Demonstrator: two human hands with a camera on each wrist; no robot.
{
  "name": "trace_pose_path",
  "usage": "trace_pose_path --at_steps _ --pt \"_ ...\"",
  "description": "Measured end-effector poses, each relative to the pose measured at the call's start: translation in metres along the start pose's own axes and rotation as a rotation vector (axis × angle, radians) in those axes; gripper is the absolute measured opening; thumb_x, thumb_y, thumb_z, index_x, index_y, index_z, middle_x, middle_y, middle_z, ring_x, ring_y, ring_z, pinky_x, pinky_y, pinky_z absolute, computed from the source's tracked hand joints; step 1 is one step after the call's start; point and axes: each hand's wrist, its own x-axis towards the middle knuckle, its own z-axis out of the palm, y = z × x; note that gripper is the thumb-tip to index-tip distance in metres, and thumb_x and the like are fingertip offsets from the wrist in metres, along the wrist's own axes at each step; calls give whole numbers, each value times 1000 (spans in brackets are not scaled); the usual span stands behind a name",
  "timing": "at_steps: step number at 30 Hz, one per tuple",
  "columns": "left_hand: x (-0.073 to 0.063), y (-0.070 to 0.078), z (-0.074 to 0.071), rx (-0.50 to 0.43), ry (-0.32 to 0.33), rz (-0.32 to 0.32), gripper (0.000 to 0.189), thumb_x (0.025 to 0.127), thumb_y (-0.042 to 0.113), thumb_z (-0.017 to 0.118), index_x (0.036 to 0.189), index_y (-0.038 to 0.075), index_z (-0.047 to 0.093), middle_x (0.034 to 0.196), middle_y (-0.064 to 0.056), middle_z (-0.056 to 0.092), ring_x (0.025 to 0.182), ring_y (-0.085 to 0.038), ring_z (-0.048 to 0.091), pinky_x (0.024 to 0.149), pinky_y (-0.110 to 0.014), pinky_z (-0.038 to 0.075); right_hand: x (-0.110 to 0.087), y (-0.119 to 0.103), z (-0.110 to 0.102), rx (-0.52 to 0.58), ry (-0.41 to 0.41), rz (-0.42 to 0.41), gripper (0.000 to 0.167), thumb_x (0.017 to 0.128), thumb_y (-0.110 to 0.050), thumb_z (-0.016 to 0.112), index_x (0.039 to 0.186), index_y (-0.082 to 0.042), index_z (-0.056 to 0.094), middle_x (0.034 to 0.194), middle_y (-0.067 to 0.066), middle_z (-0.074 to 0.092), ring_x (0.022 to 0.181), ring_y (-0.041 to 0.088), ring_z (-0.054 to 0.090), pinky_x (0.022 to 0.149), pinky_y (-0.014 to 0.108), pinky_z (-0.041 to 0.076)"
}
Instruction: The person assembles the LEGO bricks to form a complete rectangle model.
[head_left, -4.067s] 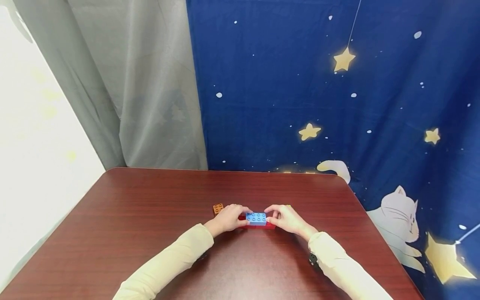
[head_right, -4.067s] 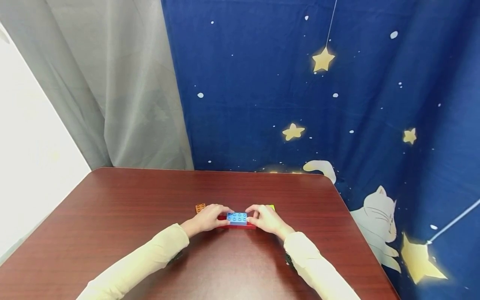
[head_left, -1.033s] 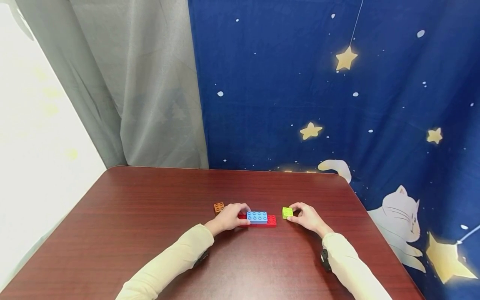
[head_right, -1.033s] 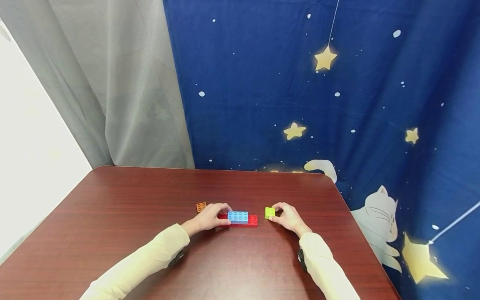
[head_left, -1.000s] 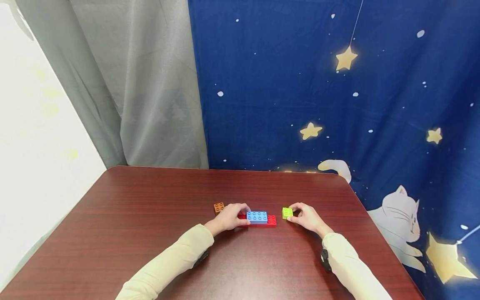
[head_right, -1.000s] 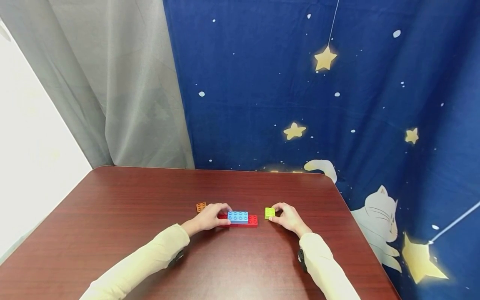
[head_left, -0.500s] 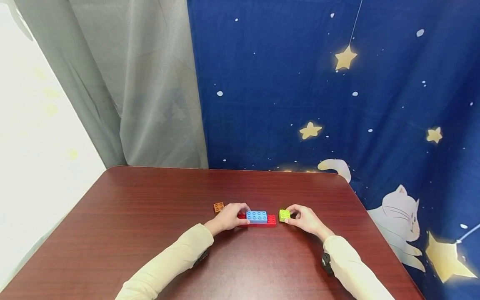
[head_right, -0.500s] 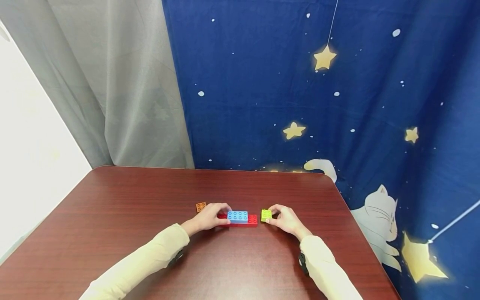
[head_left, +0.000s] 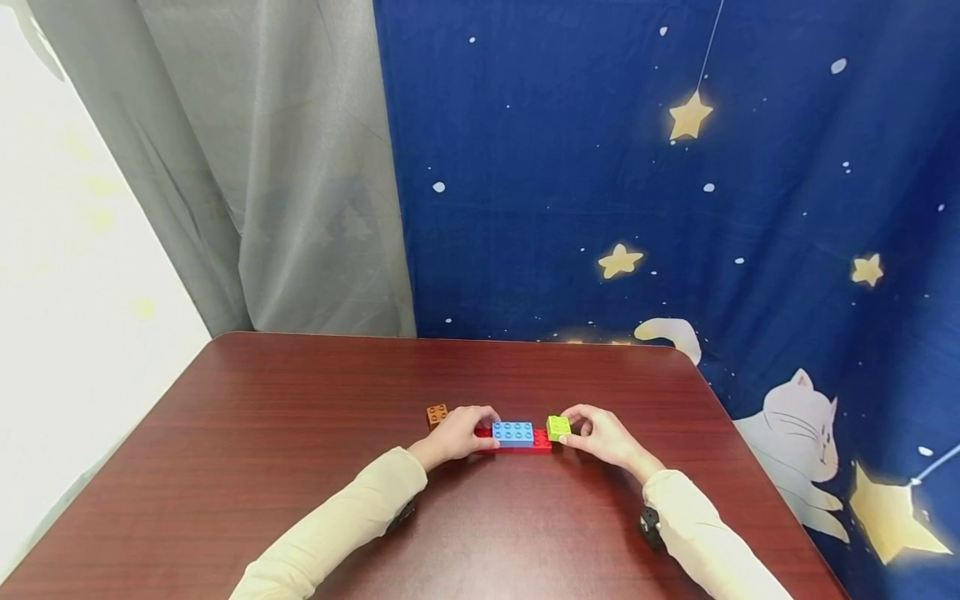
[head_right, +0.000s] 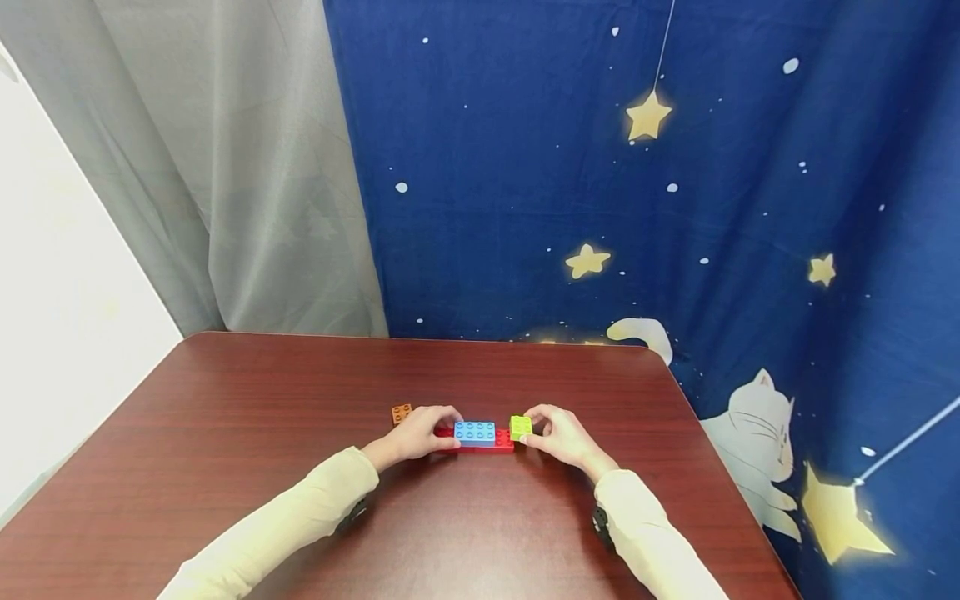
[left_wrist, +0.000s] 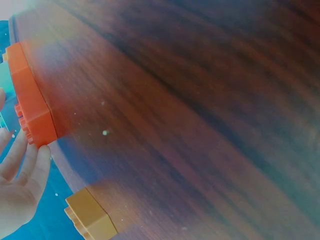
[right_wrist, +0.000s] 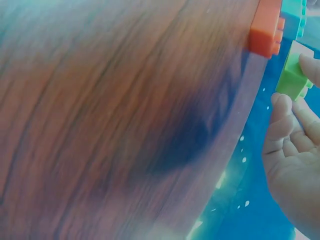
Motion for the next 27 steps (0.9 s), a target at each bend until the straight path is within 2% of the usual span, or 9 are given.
trace_pose_path --at_steps 8,19,23,27 --pt "-1 1 -1 -4 4 7 32 76 26 69 102 10 59 94 -6 60 85 -19 53 77 -31 42 0 -11 8 19 -23 -63 33 72 -17 73 99 -7 59 82 0 59 53 9 46 47 24 39" --pt "0 -1 1 9 7 2 31 76 28 69 101 12 59 91 -1 59 82 -13 52 75 -29 42 4 -13 18 1 1 -84 34 70 -12 74 100 -7 58 83 1 57 53 8 45 47 23 38" --pt "0 -3 2 4 5 -5 32 76 29 69 101 13 59 90 0 58 81 -13 51 74 -29 42 4 -12 21 6 -14 -80 37 70 -12 74 103 -6 57 84 1 58 54 9 45 47 23 39" --pt "0 -4 2 5 9 -2 32 76 29 69 101 13 59 90 0 58 80 -13 51 74 -28 42 4 -11 22 0 -8 -137 38 71 -14 74 105 -6 58 83 0 58 54 8 46 48 23 40"
